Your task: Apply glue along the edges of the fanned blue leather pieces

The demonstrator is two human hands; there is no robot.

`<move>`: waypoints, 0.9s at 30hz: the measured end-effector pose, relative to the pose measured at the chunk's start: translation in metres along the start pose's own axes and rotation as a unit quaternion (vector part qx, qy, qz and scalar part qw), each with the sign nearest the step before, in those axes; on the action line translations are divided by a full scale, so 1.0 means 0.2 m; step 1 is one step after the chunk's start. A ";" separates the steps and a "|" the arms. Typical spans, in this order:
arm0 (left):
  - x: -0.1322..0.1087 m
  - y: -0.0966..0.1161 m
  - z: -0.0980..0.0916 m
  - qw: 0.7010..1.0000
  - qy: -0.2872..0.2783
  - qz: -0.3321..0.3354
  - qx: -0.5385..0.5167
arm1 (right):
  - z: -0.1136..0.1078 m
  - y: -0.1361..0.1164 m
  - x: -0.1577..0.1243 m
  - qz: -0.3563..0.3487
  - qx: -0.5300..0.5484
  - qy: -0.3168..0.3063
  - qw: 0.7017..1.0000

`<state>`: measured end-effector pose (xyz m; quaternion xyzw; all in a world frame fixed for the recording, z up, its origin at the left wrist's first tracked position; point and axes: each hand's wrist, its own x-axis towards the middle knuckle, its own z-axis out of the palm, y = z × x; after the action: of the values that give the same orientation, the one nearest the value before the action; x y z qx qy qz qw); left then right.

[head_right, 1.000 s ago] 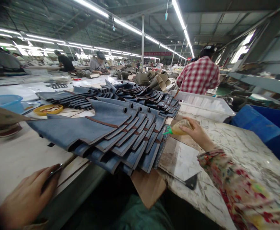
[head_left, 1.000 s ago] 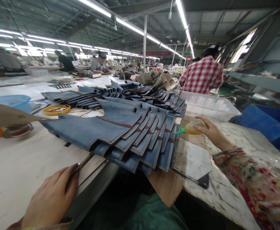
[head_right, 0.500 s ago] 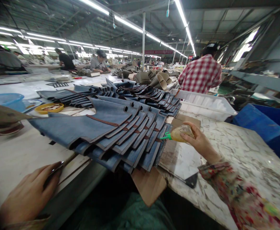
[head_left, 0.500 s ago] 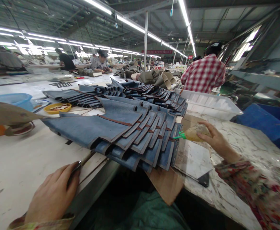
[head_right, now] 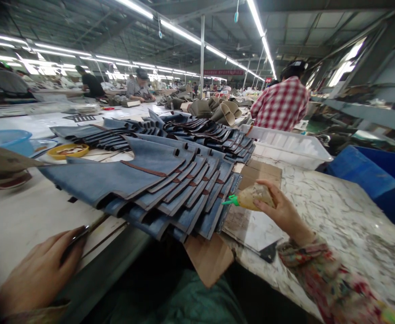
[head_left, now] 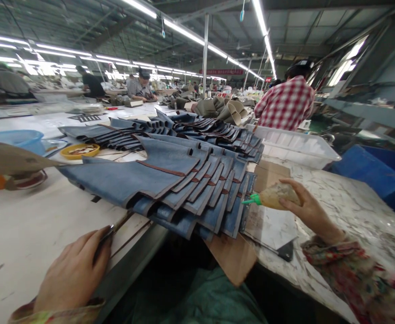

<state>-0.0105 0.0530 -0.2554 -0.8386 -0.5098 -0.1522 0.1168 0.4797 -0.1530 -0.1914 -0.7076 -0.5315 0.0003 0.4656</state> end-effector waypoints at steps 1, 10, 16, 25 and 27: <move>0.00 0.00 0.00 1.000 0.000 -0.001 0.002 | 0.00 -0.01 -0.01 -0.002 -0.002 0.009 1.000; 0.01 -0.02 -0.01 1.000 -0.028 -0.002 -0.007 | 0.01 -0.08 -0.15 -0.039 0.009 -0.072 0.997; 0.01 0.03 -0.05 0.999 -0.038 -0.003 -0.003 | 0.01 -0.09 -0.20 -0.072 -0.035 -0.071 0.994; 0.01 0.04 -0.08 0.999 -0.053 -0.004 -0.009 | 0.02 -0.18 -0.26 -0.175 -0.039 -0.103 0.978; 0.01 0.04 -0.08 0.999 -0.045 -0.007 -0.008 | 0.02 -0.19 -0.25 -0.189 -0.039 -0.100 0.976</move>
<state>-0.0042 0.0448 -0.2411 -0.8418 -0.5195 -0.1188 0.0860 0.4273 -0.1877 -0.1942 -0.6085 -0.6991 -0.0380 0.3734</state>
